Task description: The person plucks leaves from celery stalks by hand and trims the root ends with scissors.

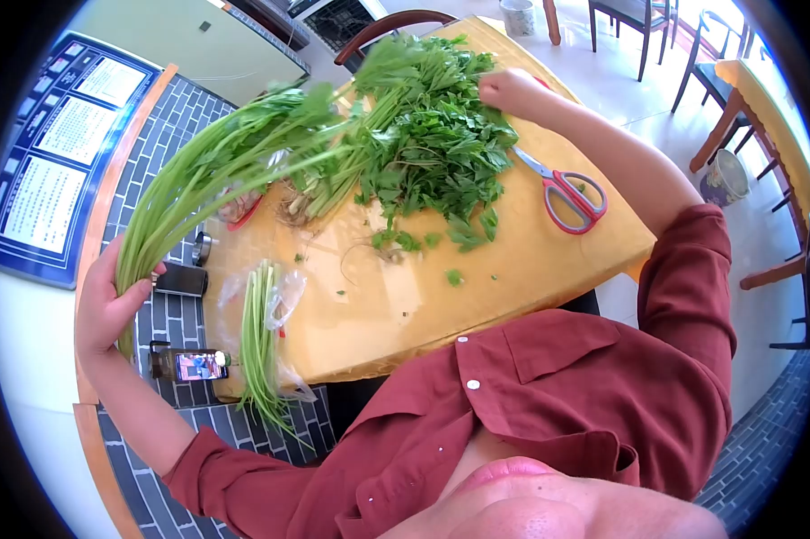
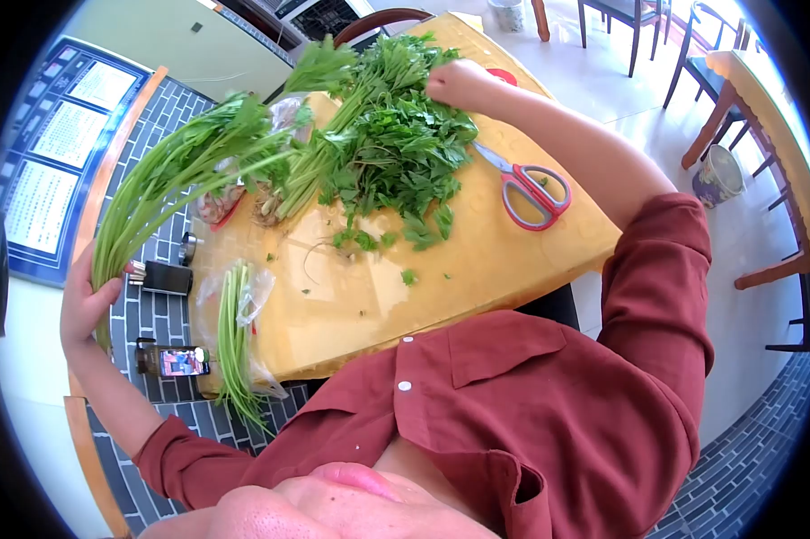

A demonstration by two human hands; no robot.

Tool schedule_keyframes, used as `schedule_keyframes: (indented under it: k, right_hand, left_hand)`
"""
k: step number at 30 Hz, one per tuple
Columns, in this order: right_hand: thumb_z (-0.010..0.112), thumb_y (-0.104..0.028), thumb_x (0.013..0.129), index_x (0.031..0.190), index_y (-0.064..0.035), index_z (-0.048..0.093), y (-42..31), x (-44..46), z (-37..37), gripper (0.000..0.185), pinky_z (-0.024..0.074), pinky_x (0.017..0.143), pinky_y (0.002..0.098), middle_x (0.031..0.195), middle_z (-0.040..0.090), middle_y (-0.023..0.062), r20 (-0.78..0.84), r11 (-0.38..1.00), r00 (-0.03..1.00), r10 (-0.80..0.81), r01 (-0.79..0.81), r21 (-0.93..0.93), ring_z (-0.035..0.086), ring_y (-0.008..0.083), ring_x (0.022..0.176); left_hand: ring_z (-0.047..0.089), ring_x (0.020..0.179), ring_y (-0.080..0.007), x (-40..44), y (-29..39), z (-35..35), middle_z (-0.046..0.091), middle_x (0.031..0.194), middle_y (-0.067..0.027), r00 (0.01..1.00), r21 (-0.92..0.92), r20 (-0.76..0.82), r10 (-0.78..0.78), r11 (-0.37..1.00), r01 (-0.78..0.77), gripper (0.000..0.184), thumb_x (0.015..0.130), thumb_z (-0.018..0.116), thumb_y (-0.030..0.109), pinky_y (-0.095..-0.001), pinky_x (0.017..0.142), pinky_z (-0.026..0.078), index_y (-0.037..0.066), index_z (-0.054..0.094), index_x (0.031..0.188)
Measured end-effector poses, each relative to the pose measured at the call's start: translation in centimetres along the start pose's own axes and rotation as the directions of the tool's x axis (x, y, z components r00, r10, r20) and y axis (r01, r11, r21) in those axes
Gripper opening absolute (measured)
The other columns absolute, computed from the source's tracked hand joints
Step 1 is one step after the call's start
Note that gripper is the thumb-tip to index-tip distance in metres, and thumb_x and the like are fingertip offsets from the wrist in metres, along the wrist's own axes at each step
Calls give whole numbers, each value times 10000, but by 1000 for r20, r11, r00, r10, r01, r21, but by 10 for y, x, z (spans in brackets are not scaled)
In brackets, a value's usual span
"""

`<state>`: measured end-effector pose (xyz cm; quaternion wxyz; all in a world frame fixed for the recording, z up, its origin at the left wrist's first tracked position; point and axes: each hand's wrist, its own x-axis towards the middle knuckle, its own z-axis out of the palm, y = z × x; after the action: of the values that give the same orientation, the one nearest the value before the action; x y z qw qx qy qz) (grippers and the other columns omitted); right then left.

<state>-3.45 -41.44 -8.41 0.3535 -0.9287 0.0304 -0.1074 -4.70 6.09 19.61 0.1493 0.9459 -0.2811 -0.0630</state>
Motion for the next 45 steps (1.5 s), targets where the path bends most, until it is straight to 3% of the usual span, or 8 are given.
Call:
schedule_keyframes:
  k: [7,13,27,31,35,38,42,45]
  right_hand:
    - [691,-269,787,1308,-97,496,-20,-3,44,582,513,802,342,1110,626,101,-13,774,786,-618,605,-190,619,231,920]
    - [723,-441,758,1117,-74,600,-97,-1,54,528,490,833,353,980,601,112,-269,832,886,-377,452,322,587,244,980]
    - [546,-209,919,984,-50,627,-41,-9,37,189,489,748,305,904,666,59,-50,842,889,-455,447,303,631,175,805]
    - [512,-185,929,950,-41,610,-31,-3,43,176,482,755,317,840,627,51,-184,719,698,-692,689,-90,610,183,815]
    - [505,-158,899,925,-61,636,-33,-11,38,166,487,748,306,860,632,58,-192,837,920,-342,391,382,602,180,825]
    - [559,-136,855,974,-55,652,-20,4,40,172,475,705,267,854,620,30,34,106,990,138,-49,993,569,96,783]
    - [622,-163,825,1206,-123,615,-23,5,42,383,496,803,307,944,658,51,33,858,987,-157,119,500,608,165,897]
    - [670,-241,809,1193,-125,611,-55,13,53,405,475,888,351,1009,652,107,-295,802,747,-596,573,-170,589,243,1001]
  left_hand:
    - [522,685,-87,-6,-7,-7,625,925,-86,997,-86,-72,4,996,-10,531,725,565,46,-211,595,421,-23,487,1246]
    - [502,658,-69,-2,-13,-7,626,917,-99,996,-187,-81,47,980,-61,572,734,596,62,-191,553,409,-25,455,1282]
    - [500,632,-69,-13,-31,-20,633,918,-105,991,-229,-131,14,973,-44,556,715,567,56,-188,529,413,-29,466,1255]
    - [496,623,-62,-8,-37,-18,633,919,-100,995,-203,-94,14,979,-32,547,715,563,53,-189,529,414,-23,475,1249]
    - [494,624,-56,-4,-38,-15,630,910,-85,999,-190,-41,-2,982,-6,531,720,564,53,-188,529,411,-15,486,1241]
    - [494,624,-54,-2,-33,-8,629,903,-76,998,-163,-67,-5,987,-6,519,725,566,52,-185,528,408,-11,491,1234]
    - [493,625,-53,-3,-35,-8,627,899,-72,998,-169,-67,13,985,-24,512,731,577,59,-182,528,405,-9,491,1232]
    - [493,624,-55,-1,-35,-6,624,899,-74,999,-185,-53,10,983,-20,520,733,584,66,-183,526,405,-10,485,1238]
